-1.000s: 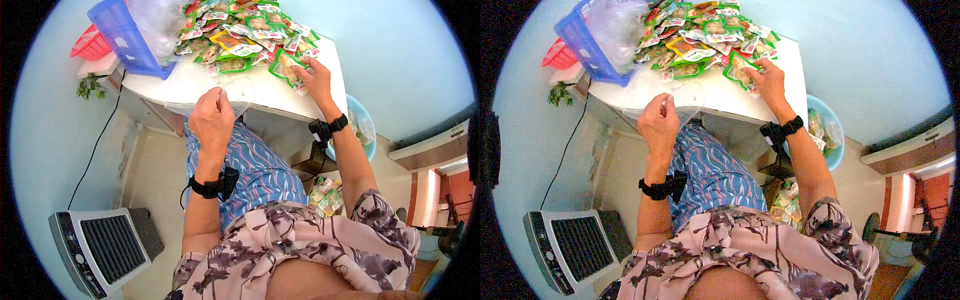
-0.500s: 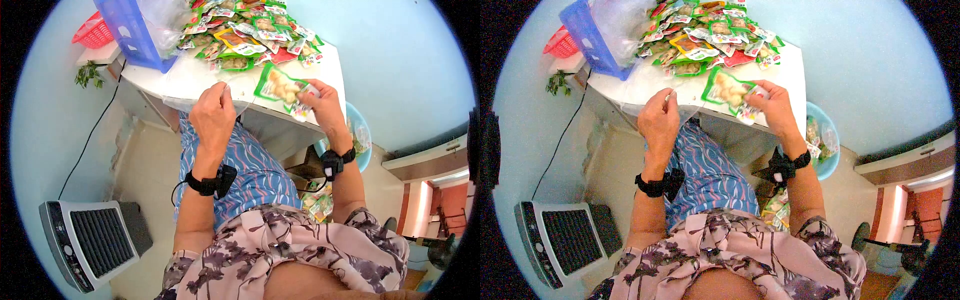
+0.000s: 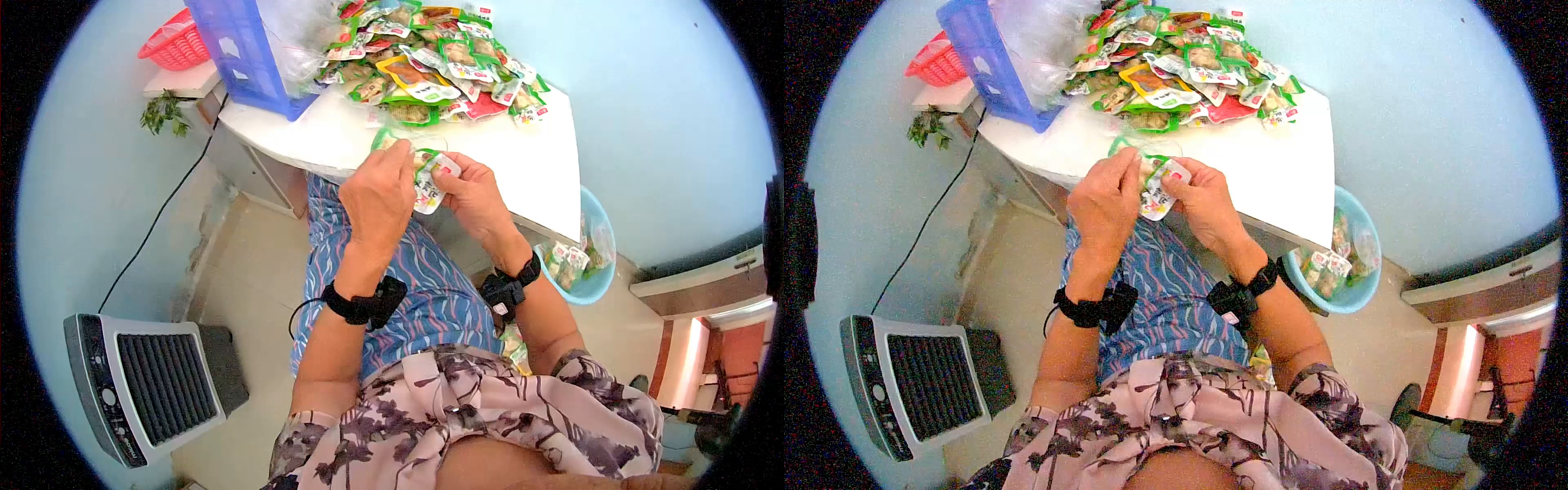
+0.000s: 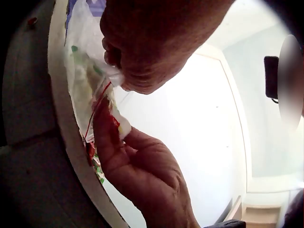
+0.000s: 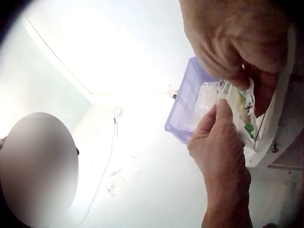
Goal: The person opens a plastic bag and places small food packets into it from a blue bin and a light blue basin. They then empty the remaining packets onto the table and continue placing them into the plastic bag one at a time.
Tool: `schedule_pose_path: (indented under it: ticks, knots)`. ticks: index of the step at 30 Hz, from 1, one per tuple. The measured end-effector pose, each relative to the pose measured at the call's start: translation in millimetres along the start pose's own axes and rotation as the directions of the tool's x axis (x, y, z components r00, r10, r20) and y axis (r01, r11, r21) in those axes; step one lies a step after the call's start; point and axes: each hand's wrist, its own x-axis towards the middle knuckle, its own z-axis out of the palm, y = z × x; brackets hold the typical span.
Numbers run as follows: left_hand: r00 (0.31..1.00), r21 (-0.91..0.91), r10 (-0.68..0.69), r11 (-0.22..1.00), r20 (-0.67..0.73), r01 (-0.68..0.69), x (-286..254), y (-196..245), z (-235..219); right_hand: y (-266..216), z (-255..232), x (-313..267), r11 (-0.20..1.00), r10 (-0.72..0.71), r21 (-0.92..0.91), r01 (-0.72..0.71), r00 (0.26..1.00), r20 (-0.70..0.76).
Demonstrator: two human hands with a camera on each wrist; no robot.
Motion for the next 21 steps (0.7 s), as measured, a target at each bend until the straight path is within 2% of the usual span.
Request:
schedule_pose_path:
  ticks: [3,4,5,7,10,13,14,17,21]
  knots:
    - [1.000,0.002,-0.006,1.000,0.029,0.006,0.5,-0.2,-0.5,8.2,4.4,13.9,0.996,0.029,0.081,-0.038,0.993,0.114]
    - [0.998,0.019,-0.020,1.000,0.054,0.019,1.6,0.6,-1.7,6.4,12.2,16.2,0.980,0.046,0.186,-0.068,0.991,0.125]
    - [0.996,0.036,-0.032,0.999,0.078,0.029,3.0,0.9,-2.8,7.7,14.9,22.3,0.975,0.038,0.209,-0.076,0.983,0.182]
    - [0.998,0.049,-0.037,0.998,0.060,0.034,3.5,0.5,-3.8,15.1,16.4,36.2,0.963,0.014,0.253,-0.091,0.957,0.291]
    - [1.000,0.023,-0.012,1.000,-0.007,0.012,3.2,-4.7,-0.6,22.4,25.0,51.0,0.968,0.032,0.224,-0.115,0.938,0.345]
    - [0.999,0.000,-0.037,0.999,-0.011,0.037,2.8,-5.8,-1.9,38.9,34.9,65.9,0.956,0.051,0.260,-0.138,0.948,0.313]
    - [0.998,0.001,-0.057,0.998,0.003,0.057,3.3,-6.6,-3.2,34.3,45.3,64.2,0.969,0.048,0.227,-0.099,0.974,0.219]
    - [0.993,0.043,0.063,0.997,-0.104,-0.059,4.7,-18.4,4.0,46.5,53.6,74.4,0.939,0.036,0.320,-0.125,0.962,0.270]
    - [0.995,0.032,0.026,0.999,-0.100,-0.023,6.7,-24.0,1.0,58.8,64.5,88.6,0.917,0.031,0.389,-0.091,0.987,0.158]
